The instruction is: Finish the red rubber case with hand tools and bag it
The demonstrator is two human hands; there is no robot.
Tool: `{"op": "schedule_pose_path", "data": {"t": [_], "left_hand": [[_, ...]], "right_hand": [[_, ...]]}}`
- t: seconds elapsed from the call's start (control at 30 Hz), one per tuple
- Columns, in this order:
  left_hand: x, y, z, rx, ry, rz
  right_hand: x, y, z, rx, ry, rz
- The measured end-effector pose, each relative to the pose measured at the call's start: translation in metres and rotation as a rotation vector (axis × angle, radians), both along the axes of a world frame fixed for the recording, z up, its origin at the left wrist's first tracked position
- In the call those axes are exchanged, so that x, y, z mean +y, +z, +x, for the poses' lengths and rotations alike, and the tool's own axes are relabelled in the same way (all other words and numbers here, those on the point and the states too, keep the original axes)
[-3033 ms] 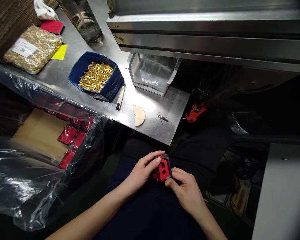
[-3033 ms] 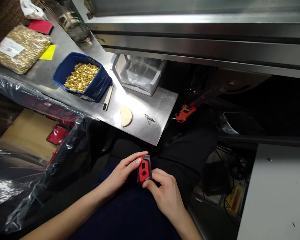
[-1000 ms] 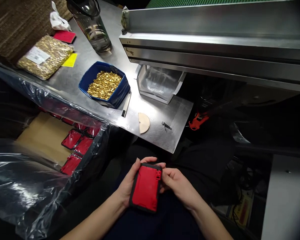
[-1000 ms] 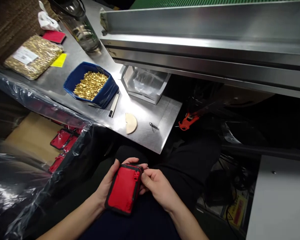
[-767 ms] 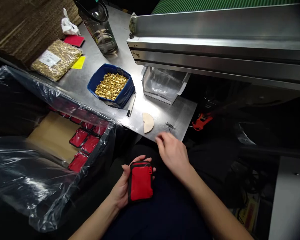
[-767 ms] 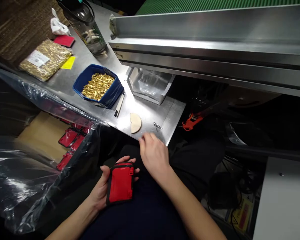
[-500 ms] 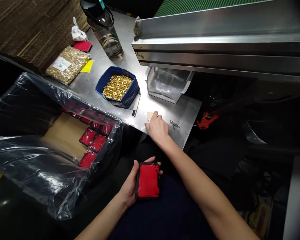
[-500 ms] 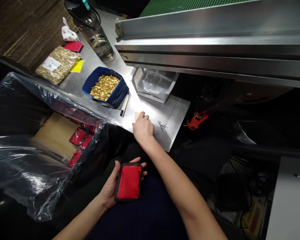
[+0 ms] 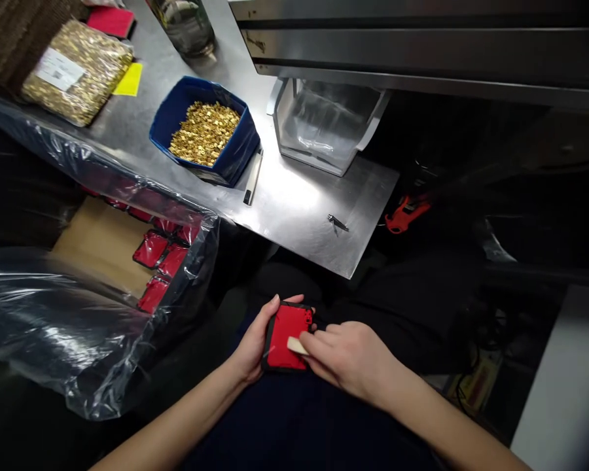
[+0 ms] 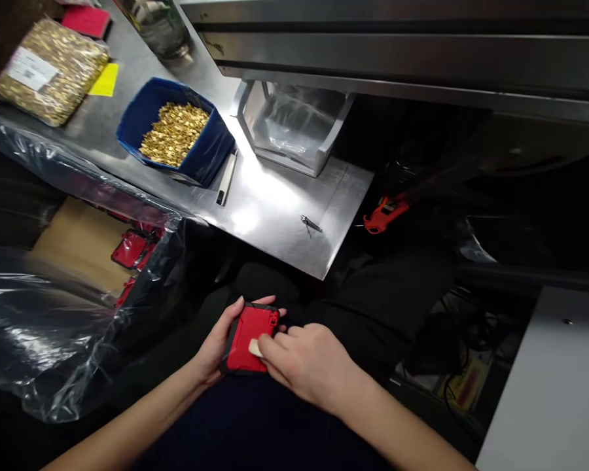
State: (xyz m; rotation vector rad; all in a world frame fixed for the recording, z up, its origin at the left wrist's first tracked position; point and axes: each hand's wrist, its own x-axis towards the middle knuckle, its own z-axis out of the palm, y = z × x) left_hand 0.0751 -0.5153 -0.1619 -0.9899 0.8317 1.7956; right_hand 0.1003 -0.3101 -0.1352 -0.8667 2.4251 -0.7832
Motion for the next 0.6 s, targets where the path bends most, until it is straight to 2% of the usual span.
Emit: {"op": "schedule_pose_path", "data": {"t": [0.13, 0.3, 0.6], "left_hand": [[-0.002, -0.003, 0.001, 0.005, -0.059, -0.073], [-0.003, -0.005, 0.003, 0.037, -0.059, -0.052], [-0.005, -0.011, 0.007, 0.046, -0.065, -0.07]], "right_hand": [[-0.001, -0.01, -0.009, 0.046, -0.057, 0.047], [0.008, -0.005, -0.012, 0.02, -0.022, 0.041], [0.002, -0.001, -0.008, -0.05, 0.0, 0.06]]}}
